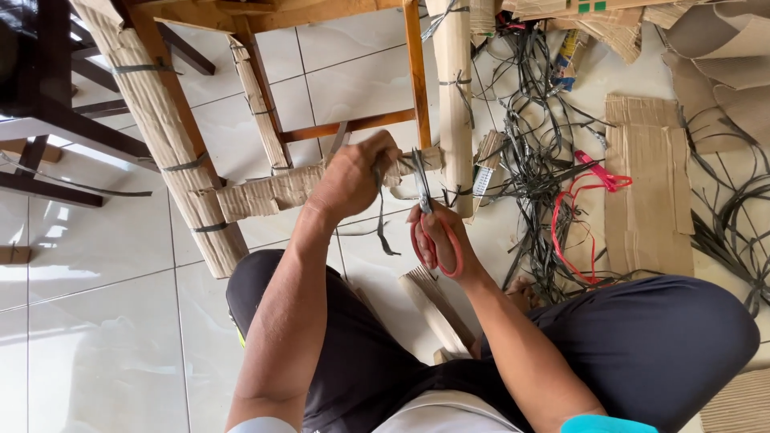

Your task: Wrapping wooden chair legs with protective cardboard and securing them with plastic ties.

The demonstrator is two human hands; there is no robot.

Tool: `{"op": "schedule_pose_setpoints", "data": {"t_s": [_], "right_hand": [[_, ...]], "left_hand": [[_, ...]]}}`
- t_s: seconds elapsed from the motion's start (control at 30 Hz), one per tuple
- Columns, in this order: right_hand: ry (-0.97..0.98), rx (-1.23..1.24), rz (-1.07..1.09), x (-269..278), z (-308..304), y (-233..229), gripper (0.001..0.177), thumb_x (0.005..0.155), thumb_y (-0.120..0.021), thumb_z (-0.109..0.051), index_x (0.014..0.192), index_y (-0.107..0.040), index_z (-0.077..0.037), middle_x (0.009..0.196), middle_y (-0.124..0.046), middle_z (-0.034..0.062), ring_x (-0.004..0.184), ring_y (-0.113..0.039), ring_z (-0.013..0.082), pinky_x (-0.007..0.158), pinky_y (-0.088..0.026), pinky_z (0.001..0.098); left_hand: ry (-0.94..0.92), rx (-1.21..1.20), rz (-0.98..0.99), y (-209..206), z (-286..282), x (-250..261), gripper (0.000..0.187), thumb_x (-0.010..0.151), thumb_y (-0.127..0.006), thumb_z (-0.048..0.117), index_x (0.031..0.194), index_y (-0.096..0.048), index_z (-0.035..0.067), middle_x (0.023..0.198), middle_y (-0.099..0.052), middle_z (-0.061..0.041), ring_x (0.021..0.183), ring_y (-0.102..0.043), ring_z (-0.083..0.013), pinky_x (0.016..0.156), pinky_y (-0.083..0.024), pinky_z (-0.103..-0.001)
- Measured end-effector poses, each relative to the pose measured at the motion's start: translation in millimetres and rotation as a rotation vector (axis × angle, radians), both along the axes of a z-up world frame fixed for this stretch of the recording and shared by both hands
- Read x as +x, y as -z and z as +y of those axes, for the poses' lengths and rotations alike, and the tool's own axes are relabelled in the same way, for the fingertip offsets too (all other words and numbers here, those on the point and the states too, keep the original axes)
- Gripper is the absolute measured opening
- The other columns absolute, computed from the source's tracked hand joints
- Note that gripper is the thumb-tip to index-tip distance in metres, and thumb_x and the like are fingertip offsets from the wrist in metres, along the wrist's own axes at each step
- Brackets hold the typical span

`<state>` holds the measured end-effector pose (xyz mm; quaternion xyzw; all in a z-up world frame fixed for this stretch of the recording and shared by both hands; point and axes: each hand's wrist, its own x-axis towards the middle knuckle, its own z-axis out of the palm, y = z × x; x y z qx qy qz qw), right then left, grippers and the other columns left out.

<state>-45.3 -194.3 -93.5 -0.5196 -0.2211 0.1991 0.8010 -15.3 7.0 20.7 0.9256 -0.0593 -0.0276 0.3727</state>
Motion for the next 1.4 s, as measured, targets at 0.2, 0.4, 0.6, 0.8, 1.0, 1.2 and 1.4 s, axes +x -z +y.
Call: {"op": "schedule_pose_setpoints", "data": {"t_s": [0.2,0.4,0.6,0.8,1.0,1.2,1.4], "right_hand": [[-0.207,-0.492,0.263,-34,-24,34,0.023,0.092,-0.074,-0.019,0.107,-0.064,-0.004,0.057,-0.056,0.0091,0.037,-0.050,0.0137,0.039,-0.041,0.0217],[-0.237,-1.408,-0.305,-50,-30,145,0.031,0.097,-0.049,-0.027,0.117,-0.058,-0.005,0.090,-0.074,0.0252,0.085,-0.075,0.0442,0.071,-0.059,0.0540],[-0.485,-1.539,-0.199,-48,-51,179,0.054,0.094,-0.047,-0.016,0.143,-0.044,0.006,0.113,-0.069,0.0325,0.105,-0.072,0.0463,0.088,-0.059,0.0575],[0.073,-0.871,0.092,-27,29,57,0.043,0.102,-0.054,-0.044,0.090,-0.073,-0.008,0.091,-0.077,0.0144,0.096,-0.072,0.0355,0.094,-0.054,0.0485],[-0.254,-0.353,0.045,-30,70,-22,0.047,0.097,-0.058,-0.048,0.113,-0.064,-0.005,0.101,-0.067,0.0203,0.101,-0.065,0.0349,0.095,-0.051,0.0529],[-0.349,-0.217,0.410,-33,86,-75,0.029,0.112,-0.044,-0.028,0.089,-0.052,-0.011,0.063,-0.023,-0.0077,0.048,-0.023,0.0069,0.036,-0.030,0.0197],[-0.119,-0.227,0.349,-29,94,-23,0.035,0.112,-0.038,-0.023,0.093,-0.063,-0.009,0.055,-0.033,-0.0034,0.040,-0.036,0.0082,0.036,-0.031,0.0220]], "left_hand": [[-0.172,0.084,-0.352,-22,15,-16,0.006,0.098,-0.065,0.015,0.093,-0.068,0.015,0.084,-0.072,-0.012,0.083,-0.072,-0.0382,0.073,-0.058,-0.048],[-0.265,0.193,-0.353,-33,32,-49,0.007,0.098,-0.068,0.017,0.092,-0.069,0.013,0.080,-0.069,-0.011,0.082,-0.070,-0.0358,0.070,-0.058,-0.047],[-0.318,0.226,-0.266,-26,43,-84,0.010,0.097,-0.065,0.018,0.090,-0.070,0.015,0.077,-0.070,-0.012,0.078,-0.071,-0.0370,0.069,-0.057,-0.049],[-0.308,0.489,-0.250,-6,31,-108,0.013,0.096,-0.064,0.022,0.086,-0.071,0.018,0.074,-0.069,-0.006,0.077,-0.073,-0.0301,0.071,-0.058,-0.043],[-0.159,0.690,-0.573,53,33,-106,0.009,0.088,-0.069,0.023,0.084,-0.063,0.017,0.073,-0.057,-0.002,0.078,-0.062,-0.0240,0.069,-0.049,-0.036],[-0.180,0.574,-0.697,43,47,-90,0.009,0.080,-0.067,0.017,0.083,-0.059,0.016,0.074,-0.047,-0.003,0.078,-0.054,-0.0248,0.068,-0.044,-0.035],[-0.121,0.610,-0.588,30,56,-61,0.078,0.078,-0.087,0.023,0.146,-0.052,0.006,0.127,-0.063,-0.020,0.117,-0.063,-0.0372,0.104,-0.046,-0.050]]}}
